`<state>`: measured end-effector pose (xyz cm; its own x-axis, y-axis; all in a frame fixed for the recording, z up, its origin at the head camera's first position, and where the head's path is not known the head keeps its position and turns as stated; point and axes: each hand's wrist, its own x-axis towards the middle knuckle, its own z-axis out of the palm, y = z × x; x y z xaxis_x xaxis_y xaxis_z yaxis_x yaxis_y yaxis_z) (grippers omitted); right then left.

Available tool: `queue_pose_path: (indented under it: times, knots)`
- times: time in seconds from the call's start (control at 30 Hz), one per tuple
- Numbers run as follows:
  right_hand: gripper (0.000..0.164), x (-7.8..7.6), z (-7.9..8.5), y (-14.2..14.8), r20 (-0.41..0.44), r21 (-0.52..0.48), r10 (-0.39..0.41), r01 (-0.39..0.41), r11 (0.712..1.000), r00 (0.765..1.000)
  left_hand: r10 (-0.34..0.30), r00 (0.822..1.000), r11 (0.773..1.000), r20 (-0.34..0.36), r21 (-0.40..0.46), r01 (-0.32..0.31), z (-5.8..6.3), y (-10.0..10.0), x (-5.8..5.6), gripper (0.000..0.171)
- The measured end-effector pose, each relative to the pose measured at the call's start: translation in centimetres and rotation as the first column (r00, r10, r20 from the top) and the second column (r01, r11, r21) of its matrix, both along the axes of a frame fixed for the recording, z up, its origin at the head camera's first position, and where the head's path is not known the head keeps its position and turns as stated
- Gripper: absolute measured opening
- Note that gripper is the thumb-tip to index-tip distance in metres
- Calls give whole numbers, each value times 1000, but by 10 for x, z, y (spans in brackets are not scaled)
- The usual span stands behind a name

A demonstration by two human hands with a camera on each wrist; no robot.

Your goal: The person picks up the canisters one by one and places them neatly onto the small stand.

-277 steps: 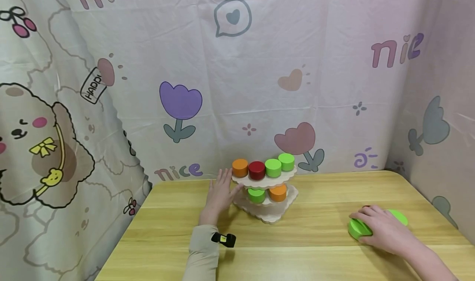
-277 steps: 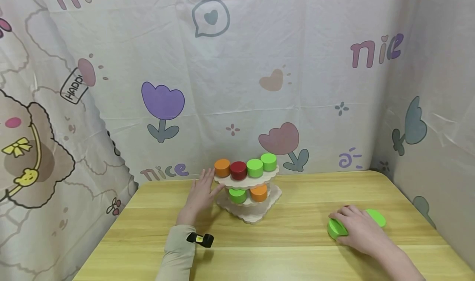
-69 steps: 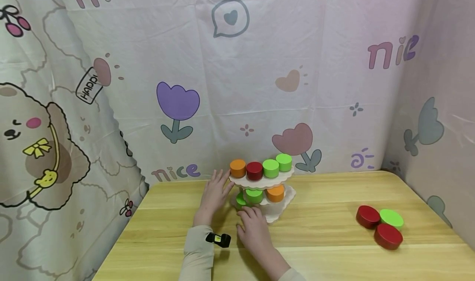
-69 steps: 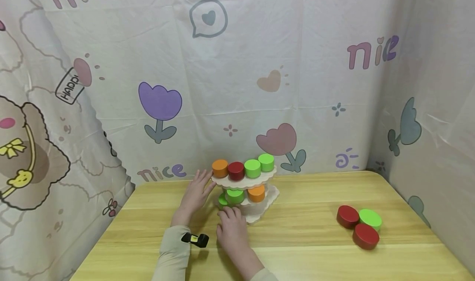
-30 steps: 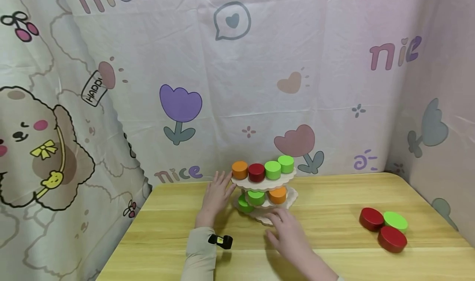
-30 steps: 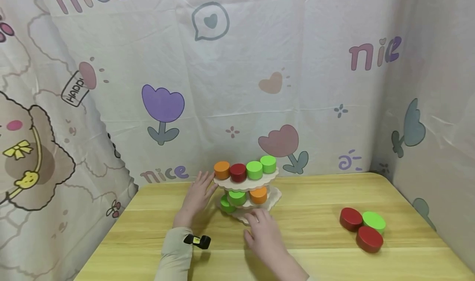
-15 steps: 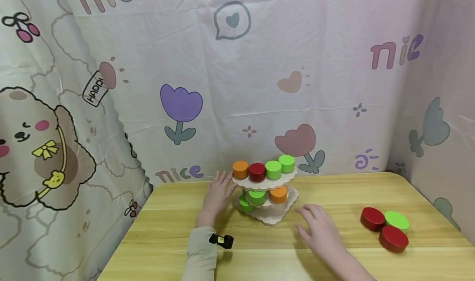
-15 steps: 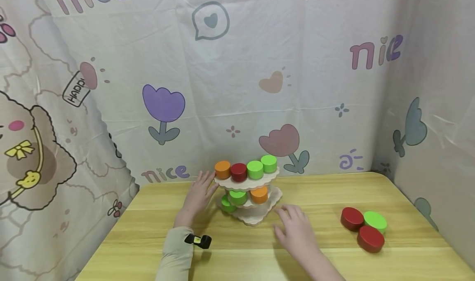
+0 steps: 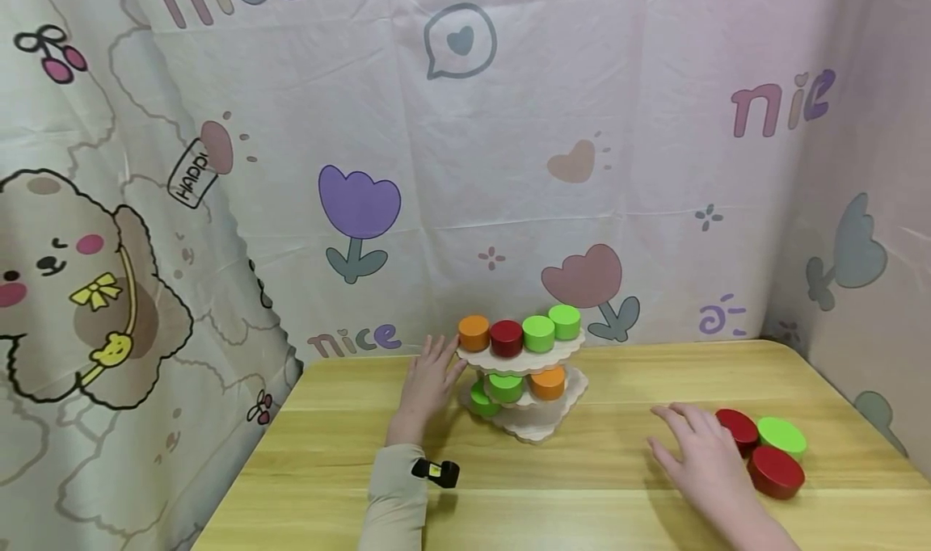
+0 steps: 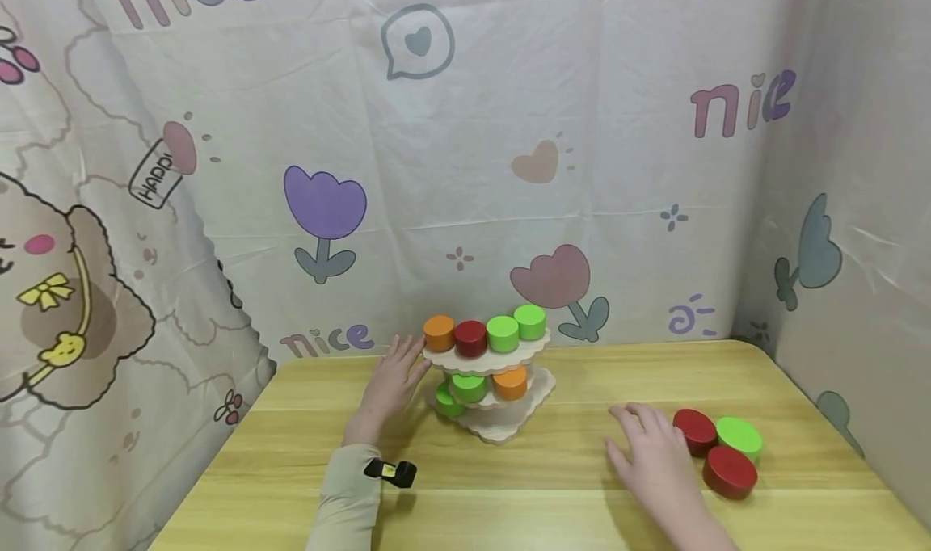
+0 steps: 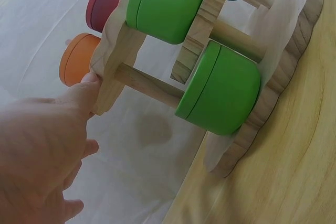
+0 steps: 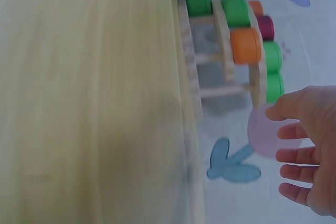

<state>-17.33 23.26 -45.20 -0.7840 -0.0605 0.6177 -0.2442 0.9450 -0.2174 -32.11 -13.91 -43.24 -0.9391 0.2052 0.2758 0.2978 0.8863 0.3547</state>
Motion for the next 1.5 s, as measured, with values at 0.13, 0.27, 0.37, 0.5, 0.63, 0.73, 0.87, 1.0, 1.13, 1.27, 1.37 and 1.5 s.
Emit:
queue_pose_path:
  times: [0.13, 0.27, 0.37, 0.5, 0.63, 0.73, 0.87, 1.0, 1.13, 1.27, 1.37, 1.5]
  knots:
    - [43, 5, -3, 19, -11, 9, -31, 31, 999, 999, -4, 1000, 1000, -2, 4, 4, 0, 1, 1, 57]
    - [42, 10, -9, 39, -30, -8, -41, 41, 999, 999, -9, 1000, 1000, -4, 8, 9, -1, 1, 2, 57]
    - [42, 13, -12, 53, -23, -34, -55, 54, 998, 998, -8, 1000, 1000, -2, 7, 8, -2, 1, 2, 57]
    - [41, 18, -14, 72, 35, -62, -101, 103, 993, 994, -7, 1000, 1000, 1, 3, 7, -4, 1, 1, 57]
    - [42, 20, -15, 90, 111, -46, -169, 174, 984, 979, -8, 1000, 1000, 2, 6, 8, -4, 1, 1, 57]
    - [45, 21, -16, 101, 149, -33, -210, 217, 976, 966, -7, 1000, 1000, -2, 5, 7, -3, 1, 1, 57]
    - [57, 21, -20, 115, 217, -25, -235, 246, 969, 947, -3, 1000, 1000, -6, 0, 3, -3, 1, 1, 57]
    - [75, 22, -22, 123, 326, 7, -261, 274, 962, 909, -2, 1000, 1000, -6, 0, 2, -4, 0, 1, 57]
    - [85, 22, -22, 128, 421, 44, -275, 283, 958, 864, -3, 1000, 1000, -11, 3, 3, -4, 0, 1, 57]
    - [86, 22, -19, 131, 461, 57, -263, 267, 962, 848, -2, 1000, 1000, -14, 5, 2, -4, 0, 0, 57]
    - [85, 22, -17, 131, 473, 57, -254, 258, 964, 844, 1, 1000, 1000, -15, 2, -1, -3, 0, 0, 57]
    - [86, 21, -14, 131, 498, 67, -243, 243, 968, 833, 2, 1000, 1000, -15, 4, -2, -1, 0, 0, 57]
